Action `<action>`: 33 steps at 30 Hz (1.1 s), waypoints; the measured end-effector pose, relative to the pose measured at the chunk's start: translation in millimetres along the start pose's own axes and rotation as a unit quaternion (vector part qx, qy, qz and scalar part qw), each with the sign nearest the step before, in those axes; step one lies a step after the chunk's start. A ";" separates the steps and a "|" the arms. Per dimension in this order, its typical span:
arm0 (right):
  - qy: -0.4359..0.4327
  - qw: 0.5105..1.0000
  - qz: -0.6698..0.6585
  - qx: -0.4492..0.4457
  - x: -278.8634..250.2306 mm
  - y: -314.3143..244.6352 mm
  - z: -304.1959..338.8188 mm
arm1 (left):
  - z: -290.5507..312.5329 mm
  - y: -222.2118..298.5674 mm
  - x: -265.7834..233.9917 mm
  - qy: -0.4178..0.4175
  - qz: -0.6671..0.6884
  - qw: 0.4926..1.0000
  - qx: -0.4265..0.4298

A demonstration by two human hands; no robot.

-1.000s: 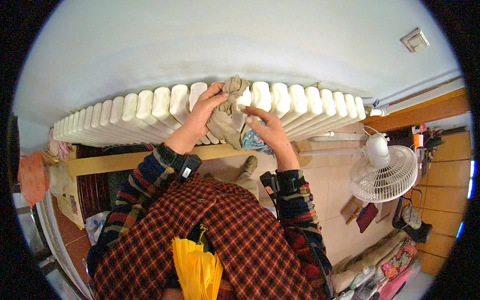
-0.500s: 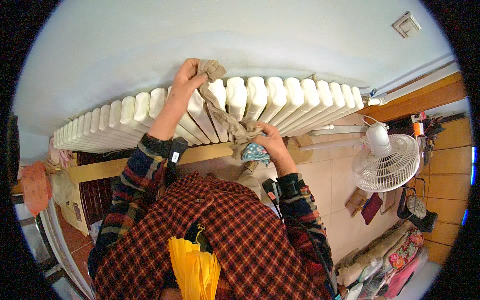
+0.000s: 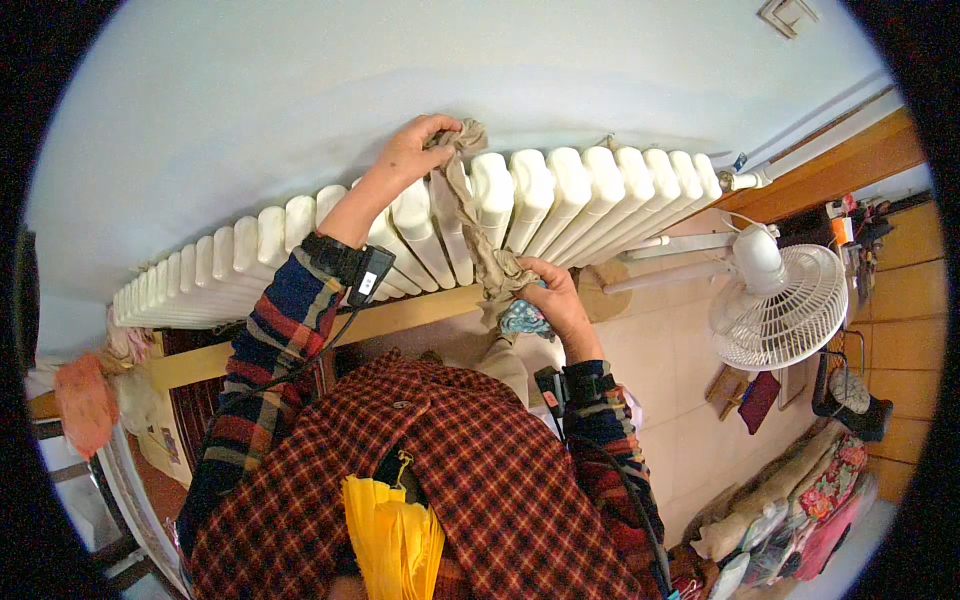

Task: The person wipes the top and sides of a white wall-mounted radiator using two cloths, one in each hand. They move along the length of the radiator, cleaning each section sequentially.

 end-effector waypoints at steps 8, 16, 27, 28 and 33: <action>0.024 1.000 -0.003 -0.018 -17.4 7.4 5.2 | 12.4 20.4 18.1 -0.143 -0.243 0.956 0.080; -0.024 0.995 -0.100 -0.015 -20.8 -3.3 8.4 | 4.0 -2.4 28.9 -0.216 -0.223 0.950 0.045; -0.069 0.982 0.115 0.129 -5.1 24.6 -3.3 | -9.2 -3.5 44.7 -0.246 -0.283 0.927 0.030; -0.044 0.976 0.141 0.158 -10.4 28.5 -1.9 | -7.7 -5.2 44.0 -0.245 -0.285 0.926 0.025; -0.006 0.999 0.013 0.050 -11.0 14.5 -3.2 | -4.9 -1.1 44.2 -0.245 -0.300 0.920 0.059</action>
Point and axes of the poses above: each hand's wrist, its own z-axis away from the middle knuckle, its own x-axis out of the palm, y = z × x, the point moved 7 cm from there along -z, towards the middle knuckle, and after that the axes turned 14 degrees about x, right-handed, at the moved point
